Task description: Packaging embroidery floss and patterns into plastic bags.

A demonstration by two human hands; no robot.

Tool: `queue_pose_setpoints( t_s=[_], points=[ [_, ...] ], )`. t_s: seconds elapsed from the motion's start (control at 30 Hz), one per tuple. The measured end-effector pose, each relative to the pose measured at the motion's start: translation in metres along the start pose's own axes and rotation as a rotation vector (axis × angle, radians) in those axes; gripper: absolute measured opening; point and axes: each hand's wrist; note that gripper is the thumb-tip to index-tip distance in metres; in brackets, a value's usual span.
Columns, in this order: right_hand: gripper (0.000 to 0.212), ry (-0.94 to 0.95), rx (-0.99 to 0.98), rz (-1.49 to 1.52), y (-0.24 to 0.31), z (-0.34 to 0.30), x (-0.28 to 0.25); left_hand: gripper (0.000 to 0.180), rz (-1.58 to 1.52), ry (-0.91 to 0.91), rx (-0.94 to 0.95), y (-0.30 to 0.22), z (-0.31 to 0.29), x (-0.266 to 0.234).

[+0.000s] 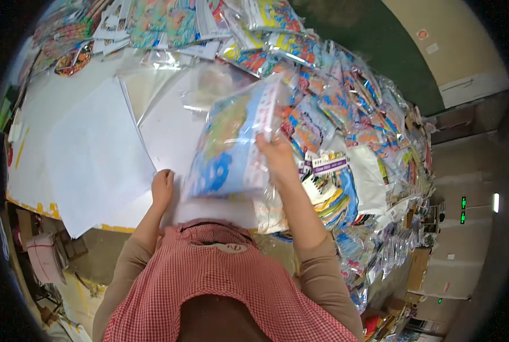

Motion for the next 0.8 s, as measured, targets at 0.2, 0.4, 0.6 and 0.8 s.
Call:
queue_pose_setpoints(
  t_s=[0.2,0.4,0.6,0.8],
  points=[
    [0.041,-0.313,-0.347,0.066,0.133,0.124,-0.032,0.046,0.471,0.025,0.22,0.023,0.0,-0.002],
    [0.043,0.184,-0.524,0.527,0.168,0.212,-0.001,0.055,0.575,0.001,0.327,0.026,0.002,-0.005],
    [0.049,0.152,-0.579,-0.951,-0.063,0.289,0.064,0.053,0.596,0.009,0.257,0.022,0.015,-0.004],
    [0.053,0.047,-0.361,-1.406,-0.173,0.299,0.096,0.052,0.59,0.004,0.247,0.03,0.015,-0.002]
  ],
)
Point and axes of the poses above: each hand's wrist, its own z-axis towards the middle knuckle, its own x-axis out of the palm, y = z × x, and after that the axes turned 10 degrees about x, right-handed
